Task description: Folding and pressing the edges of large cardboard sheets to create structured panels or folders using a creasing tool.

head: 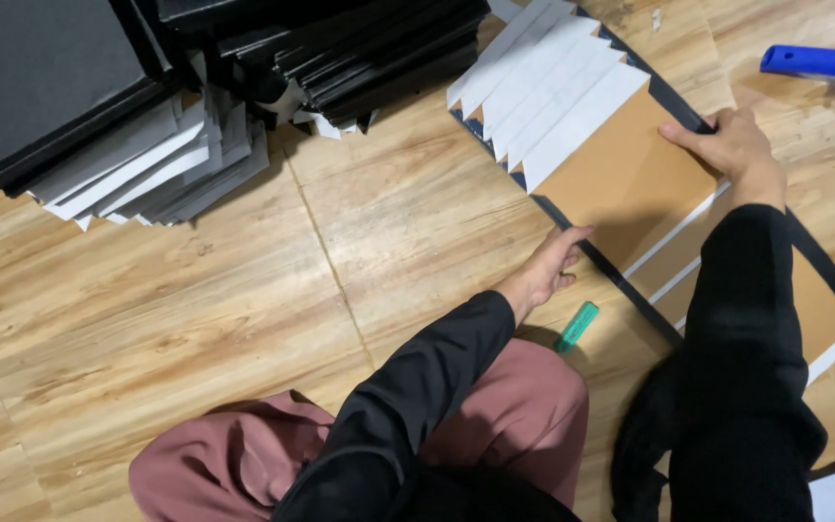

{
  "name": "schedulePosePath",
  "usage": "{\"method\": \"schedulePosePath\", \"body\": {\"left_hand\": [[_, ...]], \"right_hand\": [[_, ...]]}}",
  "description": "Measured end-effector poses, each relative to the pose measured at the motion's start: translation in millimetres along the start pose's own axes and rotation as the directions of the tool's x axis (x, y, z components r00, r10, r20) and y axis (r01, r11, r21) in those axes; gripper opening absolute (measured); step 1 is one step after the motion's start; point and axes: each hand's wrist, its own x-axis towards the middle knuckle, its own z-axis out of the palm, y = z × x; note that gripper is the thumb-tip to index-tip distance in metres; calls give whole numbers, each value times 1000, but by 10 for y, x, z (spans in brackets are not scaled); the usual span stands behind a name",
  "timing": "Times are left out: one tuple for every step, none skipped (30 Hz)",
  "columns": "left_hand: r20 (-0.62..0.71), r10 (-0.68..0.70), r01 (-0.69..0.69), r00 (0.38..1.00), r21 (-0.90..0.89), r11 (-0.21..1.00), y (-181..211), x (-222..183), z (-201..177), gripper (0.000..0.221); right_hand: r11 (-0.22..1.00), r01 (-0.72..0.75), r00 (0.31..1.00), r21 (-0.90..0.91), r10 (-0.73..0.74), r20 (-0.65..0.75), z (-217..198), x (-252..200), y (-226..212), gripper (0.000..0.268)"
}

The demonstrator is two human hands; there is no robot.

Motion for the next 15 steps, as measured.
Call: {"method": "schedulePosePath", "body": {"left_hand": [[-6, -34, 34, 999, 6, 999, 28, -32, -8, 84], [-13, -68, 68, 998, 11, 998, 56, -68, -14, 85], [-13, -71, 71, 997, 8, 997, 48, -81, -28, 85], [-11, -78, 78, 997, 5, 997, 36, -98, -43, 89], [-5, -77, 77, 997, 8, 997, 56, -99, -52, 93], [-2, -72, 72, 997, 9, 997, 45, -148, -66, 93], [-5, -77, 77, 997, 40, 996, 45, -202, -72, 93], [-9, -82, 83, 997, 71, 994, 41, -260, -81, 93], [-3, -80, 80, 997, 70, 994, 18, -305, -85, 93], [-10, -62, 63, 998, 95, 994, -9, -355, -91, 86], [-16, -37, 39, 999, 118, 992, -12, -402, -88, 79], [-9, -29, 30, 1000, 117, 993, -107, -384, -52, 79], [-63, 151, -144, 986, 114, 983, -194, -368, -18, 68], [-116, 326, -313, 938, 118, 942, -283, -358, 15, 56], [-111, 338, -325, 935, 118, 938, -473, -230, 5, 56]], "right_hand": [[997, -58, 997, 49, 56, 48, -72, -135, -107, 71], [988, -117, 989, 96, 108, 100, -144, -275, -214, 73], [988, -119, 989, 94, 109, 103, -206, -350, -233, 73], [990, -71, 985, 119, 51, 164, -266, -429, -253, 60], [989, -20, 977, 149, -12, 213, -350, -496, -286, 48], [989, -18, 978, 149, -14, 207, -441, -671, -373, 48], [986, -56, 970, 159, 16, 242, -544, -843, -474, 48], [981, -93, 960, 168, 44, 277, -643, -1022, -576, 51], [982, -93, 961, 164, 46, 272, -619, -958, -414, 51], [995, 28, 962, 94, -52, 267, -597, -901, -251, 40], [988, 153, 951, 21, -153, 268, -598, -832, -106, 52], [987, 158, 953, 15, -156, 261, -632, -1091, -241, 52], [986, 165, 958, 31, -168, 234, -663, -1358, -378, 46], [984, 174, 962, 47, -180, 207, -687, -1636, -514, 39], [982, 182, 962, 45, -187, 197, -748, -1709, -454, 39]]}}
